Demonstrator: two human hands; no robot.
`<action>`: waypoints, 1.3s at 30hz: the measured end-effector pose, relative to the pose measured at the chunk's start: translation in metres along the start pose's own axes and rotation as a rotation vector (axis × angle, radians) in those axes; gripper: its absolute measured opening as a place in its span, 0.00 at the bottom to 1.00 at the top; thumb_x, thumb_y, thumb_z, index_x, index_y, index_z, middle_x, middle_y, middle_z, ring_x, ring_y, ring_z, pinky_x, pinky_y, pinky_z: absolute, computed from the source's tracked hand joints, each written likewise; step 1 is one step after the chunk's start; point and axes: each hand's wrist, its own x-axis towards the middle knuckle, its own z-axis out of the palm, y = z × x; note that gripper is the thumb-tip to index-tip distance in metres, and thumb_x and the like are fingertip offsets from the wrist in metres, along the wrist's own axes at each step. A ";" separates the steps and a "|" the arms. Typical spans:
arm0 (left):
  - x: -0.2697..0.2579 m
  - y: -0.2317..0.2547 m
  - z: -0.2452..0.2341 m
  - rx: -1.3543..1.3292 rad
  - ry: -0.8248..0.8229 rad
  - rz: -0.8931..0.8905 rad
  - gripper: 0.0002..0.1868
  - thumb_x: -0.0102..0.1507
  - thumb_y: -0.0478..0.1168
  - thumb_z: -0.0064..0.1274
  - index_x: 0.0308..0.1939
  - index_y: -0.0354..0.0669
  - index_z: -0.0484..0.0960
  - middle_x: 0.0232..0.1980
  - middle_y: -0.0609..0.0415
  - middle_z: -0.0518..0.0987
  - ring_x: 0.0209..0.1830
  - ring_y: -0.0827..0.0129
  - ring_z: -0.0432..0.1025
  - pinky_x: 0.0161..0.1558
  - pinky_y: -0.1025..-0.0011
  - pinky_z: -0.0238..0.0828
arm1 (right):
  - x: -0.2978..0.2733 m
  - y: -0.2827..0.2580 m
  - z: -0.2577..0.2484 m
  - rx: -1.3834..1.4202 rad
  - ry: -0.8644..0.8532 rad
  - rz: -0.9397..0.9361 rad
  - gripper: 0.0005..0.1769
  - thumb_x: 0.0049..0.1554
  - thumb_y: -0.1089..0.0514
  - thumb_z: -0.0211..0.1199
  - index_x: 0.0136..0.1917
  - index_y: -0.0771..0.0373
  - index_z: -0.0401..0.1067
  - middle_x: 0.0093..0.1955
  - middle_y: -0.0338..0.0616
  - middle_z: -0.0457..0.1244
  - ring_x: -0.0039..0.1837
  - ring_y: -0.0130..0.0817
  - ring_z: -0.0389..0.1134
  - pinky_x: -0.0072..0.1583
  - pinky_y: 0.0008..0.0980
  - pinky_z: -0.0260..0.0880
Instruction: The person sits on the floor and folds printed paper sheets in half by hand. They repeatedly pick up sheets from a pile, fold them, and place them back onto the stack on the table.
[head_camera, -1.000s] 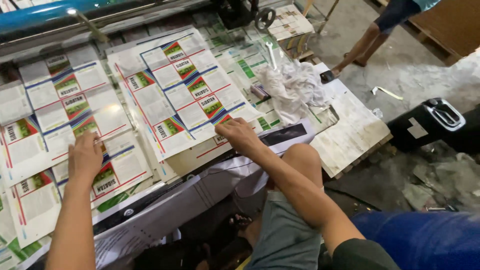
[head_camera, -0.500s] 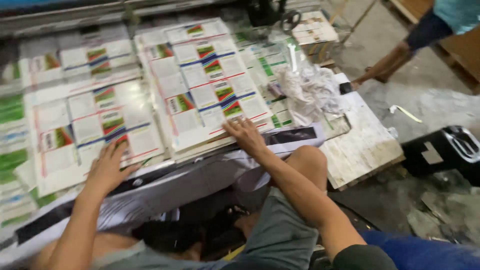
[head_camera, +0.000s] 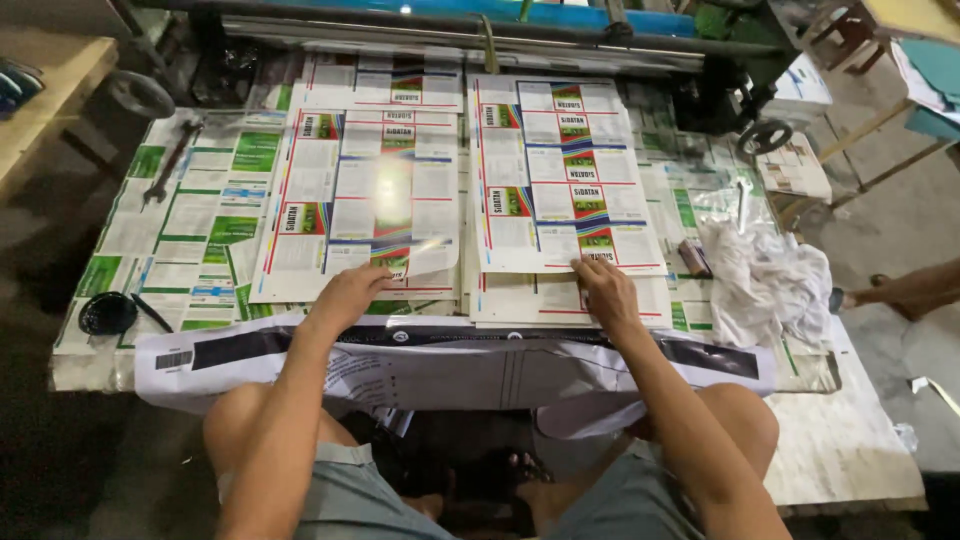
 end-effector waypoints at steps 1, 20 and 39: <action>0.002 -0.003 0.001 -0.003 0.007 -0.004 0.13 0.68 0.45 0.52 0.53 0.46 0.83 0.52 0.42 0.83 0.52 0.43 0.76 0.54 0.52 0.73 | 0.006 0.005 0.005 -0.002 0.000 -0.009 0.16 0.56 0.65 0.59 0.58 0.57 0.74 0.59 0.46 0.70 0.62 0.50 0.70 0.57 0.45 0.73; 0.001 0.024 0.014 0.345 0.157 0.230 0.20 0.59 0.38 0.57 0.55 0.43 0.79 0.60 0.47 0.79 0.57 0.51 0.74 0.52 0.53 0.73 | 0.091 0.059 0.056 0.003 -0.075 0.063 0.21 0.64 0.57 0.56 0.71 0.54 0.69 0.72 0.47 0.64 0.73 0.51 0.63 0.66 0.49 0.68; 0.011 -0.003 0.061 0.345 0.013 0.069 0.26 0.70 0.43 0.45 0.74 0.60 0.66 0.81 0.48 0.58 0.82 0.47 0.50 0.71 0.30 0.45 | -0.039 0.007 -0.028 0.025 -0.262 -0.275 0.22 0.56 0.57 0.61 0.64 0.55 0.72 0.66 0.45 0.67 0.69 0.44 0.66 0.67 0.45 0.64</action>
